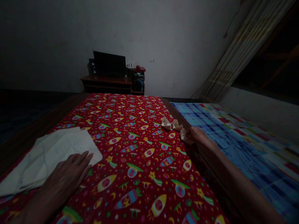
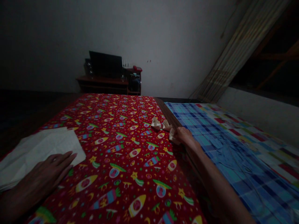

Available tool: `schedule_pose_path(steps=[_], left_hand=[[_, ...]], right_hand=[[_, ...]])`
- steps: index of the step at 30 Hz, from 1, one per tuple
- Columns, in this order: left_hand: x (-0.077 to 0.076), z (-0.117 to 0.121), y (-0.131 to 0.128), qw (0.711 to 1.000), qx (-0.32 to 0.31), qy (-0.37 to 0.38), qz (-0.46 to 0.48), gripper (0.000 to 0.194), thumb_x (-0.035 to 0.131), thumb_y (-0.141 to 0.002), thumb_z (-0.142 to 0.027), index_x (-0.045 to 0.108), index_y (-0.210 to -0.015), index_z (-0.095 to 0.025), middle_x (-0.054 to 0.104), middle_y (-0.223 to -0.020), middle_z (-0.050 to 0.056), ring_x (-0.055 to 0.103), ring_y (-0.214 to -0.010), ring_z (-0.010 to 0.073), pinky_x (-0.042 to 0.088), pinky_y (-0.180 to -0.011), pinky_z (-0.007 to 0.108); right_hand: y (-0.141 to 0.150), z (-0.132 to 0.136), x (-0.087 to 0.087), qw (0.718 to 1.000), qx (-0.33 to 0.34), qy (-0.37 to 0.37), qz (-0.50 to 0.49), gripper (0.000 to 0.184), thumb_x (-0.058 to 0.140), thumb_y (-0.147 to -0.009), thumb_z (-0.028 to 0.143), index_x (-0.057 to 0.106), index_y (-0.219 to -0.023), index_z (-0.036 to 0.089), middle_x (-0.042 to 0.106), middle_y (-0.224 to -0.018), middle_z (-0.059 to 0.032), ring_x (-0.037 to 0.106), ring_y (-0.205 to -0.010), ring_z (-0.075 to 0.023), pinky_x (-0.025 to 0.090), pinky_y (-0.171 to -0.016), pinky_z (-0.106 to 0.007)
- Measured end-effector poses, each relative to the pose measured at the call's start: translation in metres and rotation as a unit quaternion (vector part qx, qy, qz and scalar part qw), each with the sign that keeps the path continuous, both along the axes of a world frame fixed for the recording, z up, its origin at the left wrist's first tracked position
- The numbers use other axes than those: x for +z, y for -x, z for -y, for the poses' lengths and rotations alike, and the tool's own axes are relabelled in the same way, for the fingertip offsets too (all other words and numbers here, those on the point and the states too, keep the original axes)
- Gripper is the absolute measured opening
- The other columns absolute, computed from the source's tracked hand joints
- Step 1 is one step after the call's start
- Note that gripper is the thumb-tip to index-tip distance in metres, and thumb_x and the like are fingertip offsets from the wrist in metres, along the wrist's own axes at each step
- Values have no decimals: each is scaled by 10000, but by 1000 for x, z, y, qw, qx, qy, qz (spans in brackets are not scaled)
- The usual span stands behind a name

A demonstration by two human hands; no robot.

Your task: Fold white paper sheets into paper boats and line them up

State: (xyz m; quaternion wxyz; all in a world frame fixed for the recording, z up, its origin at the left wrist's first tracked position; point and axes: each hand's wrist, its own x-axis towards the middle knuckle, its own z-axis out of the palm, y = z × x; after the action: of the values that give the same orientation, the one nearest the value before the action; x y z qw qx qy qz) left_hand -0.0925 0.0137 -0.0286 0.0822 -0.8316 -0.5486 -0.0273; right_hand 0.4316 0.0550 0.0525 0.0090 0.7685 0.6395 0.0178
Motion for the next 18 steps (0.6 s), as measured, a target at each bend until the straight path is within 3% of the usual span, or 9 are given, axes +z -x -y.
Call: schedule_pose_path(steps=[7, 13, 16, 18], left_hand=[[-1, 2, 0, 999, -13, -26, -17, 458, 273, -894, -325, 573, -1210, -185, 569, -1256, 103, 516, -1080, 307, 476, -749, 406], [-1, 0, 7, 998, -43, -44, 13, 388, 342, -883, -318, 572, -1187, -243, 596, -1223, 67, 535, -1066, 289, 500, -729, 378], [7, 1, 9, 996, -68, -52, 40, 368, 384, -868, -319, 590, -1160, -230, 616, -1190, 84, 568, -1015, 288, 513, -684, 353], [14, 5, 6, 992, -91, -57, 62, 347, 399, -862, -308, 598, -1140, -249, 622, -1178, 66, 585, -990, 266, 520, -670, 323]], right_hand=[[6, 6, 3, 1000, -10, 15, 7, 190, 570, -771, 205, 724, -868, 148, 698, -876, -112, 639, -782, -208, 340, -548, -220], [15, 23, 15, 999, 1, -52, 10, 237, 506, -836, 235, 707, -936, 161, 697, -903, -113, 629, -810, -209, 352, -589, -234], [42, 47, 13, 983, 50, -174, -15, 252, 476, -868, 283, 697, -869, 160, 679, -778, -98, 596, -681, -183, 328, -575, -250], [72, 68, 3, 967, 156, -184, -83, 250, 445, -886, 260, 663, -811, 163, 647, -729, -67, 559, -641, -147, 323, -586, -240]])
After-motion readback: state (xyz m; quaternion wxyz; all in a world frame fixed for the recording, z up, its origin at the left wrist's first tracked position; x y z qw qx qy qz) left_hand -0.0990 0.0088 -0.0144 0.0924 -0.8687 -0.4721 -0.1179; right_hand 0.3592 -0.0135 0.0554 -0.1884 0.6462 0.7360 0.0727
